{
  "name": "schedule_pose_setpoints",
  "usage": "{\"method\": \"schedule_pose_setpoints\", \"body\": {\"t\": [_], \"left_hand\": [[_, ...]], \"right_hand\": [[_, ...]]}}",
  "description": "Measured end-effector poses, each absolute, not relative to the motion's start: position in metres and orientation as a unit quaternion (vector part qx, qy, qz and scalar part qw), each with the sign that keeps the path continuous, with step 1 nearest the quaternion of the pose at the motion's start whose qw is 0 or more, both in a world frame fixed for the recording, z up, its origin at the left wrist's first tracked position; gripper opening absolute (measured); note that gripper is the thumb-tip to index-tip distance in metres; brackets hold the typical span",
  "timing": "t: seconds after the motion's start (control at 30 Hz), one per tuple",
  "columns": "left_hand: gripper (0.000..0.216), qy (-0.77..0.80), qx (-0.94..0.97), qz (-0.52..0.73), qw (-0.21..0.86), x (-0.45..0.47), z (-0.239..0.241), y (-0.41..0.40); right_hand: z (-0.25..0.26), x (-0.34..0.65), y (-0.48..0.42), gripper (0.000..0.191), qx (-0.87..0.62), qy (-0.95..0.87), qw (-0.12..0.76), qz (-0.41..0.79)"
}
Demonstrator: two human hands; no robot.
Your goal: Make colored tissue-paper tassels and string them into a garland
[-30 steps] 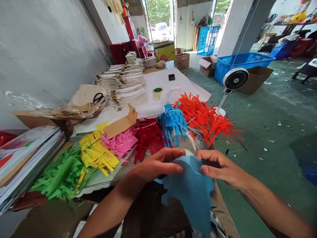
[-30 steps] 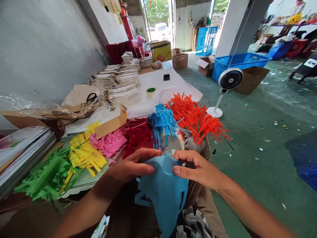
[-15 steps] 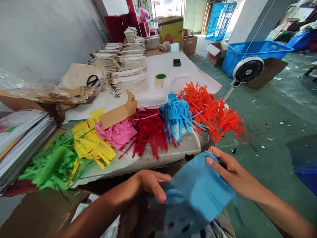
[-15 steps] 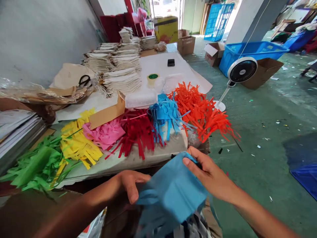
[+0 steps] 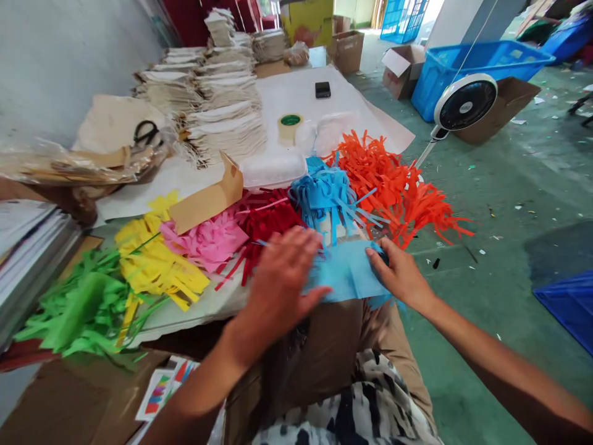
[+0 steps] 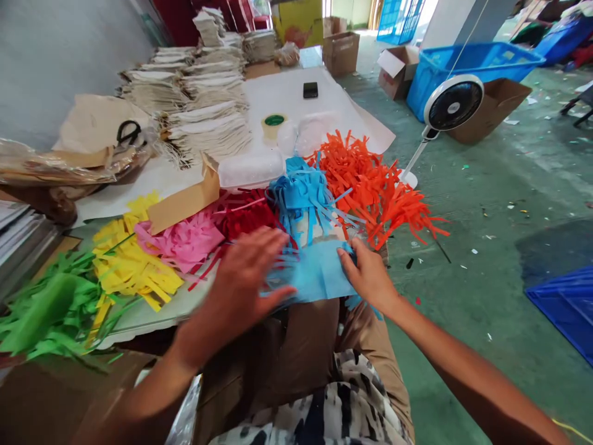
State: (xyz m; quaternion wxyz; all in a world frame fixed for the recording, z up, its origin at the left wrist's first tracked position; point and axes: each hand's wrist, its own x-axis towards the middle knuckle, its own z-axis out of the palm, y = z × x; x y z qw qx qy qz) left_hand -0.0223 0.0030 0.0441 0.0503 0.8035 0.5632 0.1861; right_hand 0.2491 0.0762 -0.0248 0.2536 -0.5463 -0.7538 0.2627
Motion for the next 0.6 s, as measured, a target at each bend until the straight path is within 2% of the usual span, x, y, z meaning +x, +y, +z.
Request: {"method": "schedule_pose_setpoints", "body": {"t": [0.1, 0.17, 0.23, 0.3, 0.4, 0.6], "left_hand": [[0.092, 0.468, 0.863, 0.155, 0.113, 0.031, -0.004, -0.011], [0.083, 0.492, 0.850, 0.153, 0.110, 0.051, -0.033, -0.015], [0.072, 0.510, 0.840, 0.159, 0.095, 0.059, -0.049, -0.015], [0.065, 0.518, 0.836, 0.165, 0.081, 0.061, -0.054, -0.015], [0.057, 0.524, 0.832, 0.173, 0.061, 0.061, -0.046, -0.017], [0.047, 0.511, 0.828, 0.227, 0.045, 0.044, -0.031, -0.024]], "right_hand": [[-0.021, 0.253, 0.074, 0.028, -0.552, -0.761, 0.233, 0.250], [-0.013, 0.259, 0.070, 0.027, -0.560, -0.773, 0.222, 0.201], [-0.004, 0.267, 0.062, 0.039, -0.536, -0.808, 0.219, 0.111], [0.001, 0.273, 0.050, 0.060, -0.446, -0.870, 0.205, 0.053], [-0.007, 0.277, 0.033, 0.079, -0.319, -0.932, 0.159, 0.063], [-0.032, 0.286, 0.029, 0.056, -0.323, -0.927, 0.180, 0.066]]}}
